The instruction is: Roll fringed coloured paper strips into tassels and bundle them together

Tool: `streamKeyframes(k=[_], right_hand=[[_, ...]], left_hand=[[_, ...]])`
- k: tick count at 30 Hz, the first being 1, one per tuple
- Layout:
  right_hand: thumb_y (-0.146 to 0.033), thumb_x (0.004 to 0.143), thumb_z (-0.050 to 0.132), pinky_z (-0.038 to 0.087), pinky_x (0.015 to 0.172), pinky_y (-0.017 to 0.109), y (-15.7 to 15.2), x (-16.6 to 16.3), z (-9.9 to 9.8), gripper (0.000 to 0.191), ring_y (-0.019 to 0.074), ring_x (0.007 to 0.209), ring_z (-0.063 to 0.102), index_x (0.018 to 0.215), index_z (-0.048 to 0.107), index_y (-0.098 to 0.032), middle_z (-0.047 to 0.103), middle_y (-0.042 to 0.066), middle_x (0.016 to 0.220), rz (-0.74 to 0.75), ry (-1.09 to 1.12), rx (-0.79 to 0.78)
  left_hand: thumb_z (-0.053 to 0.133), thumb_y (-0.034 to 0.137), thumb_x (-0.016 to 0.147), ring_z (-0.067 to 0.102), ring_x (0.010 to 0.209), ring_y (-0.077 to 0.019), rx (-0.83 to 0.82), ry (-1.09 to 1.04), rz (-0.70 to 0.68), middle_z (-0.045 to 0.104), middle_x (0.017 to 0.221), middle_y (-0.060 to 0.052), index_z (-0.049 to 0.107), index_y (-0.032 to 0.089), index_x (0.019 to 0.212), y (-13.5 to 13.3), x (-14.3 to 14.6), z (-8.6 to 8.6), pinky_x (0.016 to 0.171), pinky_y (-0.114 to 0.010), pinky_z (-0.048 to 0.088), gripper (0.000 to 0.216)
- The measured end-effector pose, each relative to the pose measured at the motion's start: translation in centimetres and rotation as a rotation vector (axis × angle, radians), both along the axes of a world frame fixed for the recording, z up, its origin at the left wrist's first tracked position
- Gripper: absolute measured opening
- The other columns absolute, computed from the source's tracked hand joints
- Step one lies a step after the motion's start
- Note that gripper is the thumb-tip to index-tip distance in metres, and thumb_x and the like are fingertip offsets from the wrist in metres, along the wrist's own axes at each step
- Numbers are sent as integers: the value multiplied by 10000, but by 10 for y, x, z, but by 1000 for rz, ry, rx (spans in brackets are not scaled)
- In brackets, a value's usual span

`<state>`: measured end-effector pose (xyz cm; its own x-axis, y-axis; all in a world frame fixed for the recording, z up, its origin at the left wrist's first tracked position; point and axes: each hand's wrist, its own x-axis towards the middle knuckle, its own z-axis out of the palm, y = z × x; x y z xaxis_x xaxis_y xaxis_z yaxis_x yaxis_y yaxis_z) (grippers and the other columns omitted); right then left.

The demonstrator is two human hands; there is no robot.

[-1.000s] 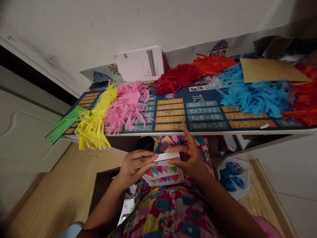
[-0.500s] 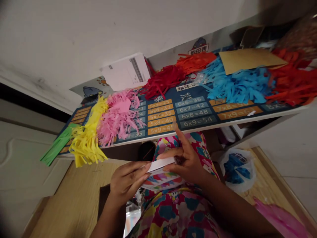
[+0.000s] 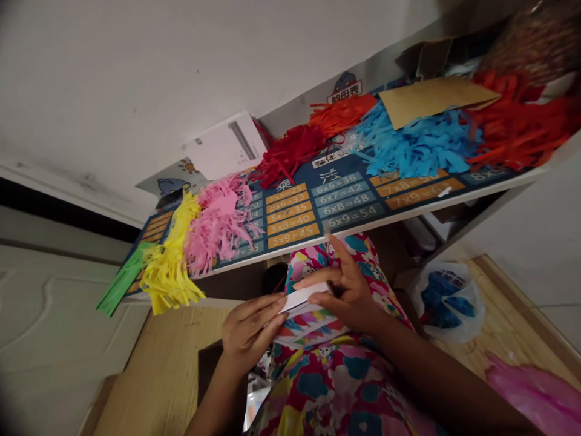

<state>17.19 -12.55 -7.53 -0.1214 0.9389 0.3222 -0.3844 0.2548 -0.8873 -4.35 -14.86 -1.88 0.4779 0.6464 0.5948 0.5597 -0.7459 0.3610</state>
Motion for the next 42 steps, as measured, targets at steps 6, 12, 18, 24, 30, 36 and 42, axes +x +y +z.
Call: streamKeyframes(k=[6,12,18,24,30,36,42], right_hand=[[-326,831,775,632,706,379,-1,3,1,1022,245,809,754,1591,91,-343,774,34,903,-28,24,-49],[-372,836,769,628,711,389,1,3,-3,1037,255,831,753,1588,56,-346,768,38,904,-22,16,-64],[-367,839,762,618,701,376,-2,0,-7,1023,238,811,746,1576,52,-373,760,26,896,14,33,-57],[-440,757,818,583,700,377,10,10,4,937,220,728,682,1530,292,-376,697,1,805,-66,7,-20],[-558,578,890,395,1101,488,2,35,54,535,321,1202,514,1061,744,-380,614,47,1149,-477,-21,28],[-374,651,858,513,726,336,-38,-11,35,210,175,724,593,723,696,-261,639,3,736,-140,249,-426],[-389,553,909,413,568,231,-36,-44,13,315,95,576,460,708,682,-234,567,-37,638,-44,409,-672]], left_hand=[[661,153,900,756,924,-174,-42,-5,-23,771,1065,-89,653,222,1248,0,1,-1,785,-266,631,354],[670,175,900,747,951,-191,-32,26,-68,759,1086,-107,624,199,1276,1,-2,-3,800,-292,629,380],[650,136,906,747,953,-179,-20,15,-66,761,1080,-107,625,191,1264,1,-3,-7,799,-267,619,364],[653,128,900,747,951,-168,-31,-30,-47,762,1093,-91,636,202,1256,1,-4,-9,807,-262,618,364],[661,98,887,747,977,-173,122,-23,127,767,1082,-105,658,176,1208,-4,0,1,833,-258,621,330],[647,124,904,754,934,-192,222,29,238,768,1061,-118,663,142,1181,-15,16,-6,812,-277,635,278],[622,143,923,756,936,-198,251,79,252,767,1067,-115,655,146,1197,-19,24,-9,809,-282,640,276]])
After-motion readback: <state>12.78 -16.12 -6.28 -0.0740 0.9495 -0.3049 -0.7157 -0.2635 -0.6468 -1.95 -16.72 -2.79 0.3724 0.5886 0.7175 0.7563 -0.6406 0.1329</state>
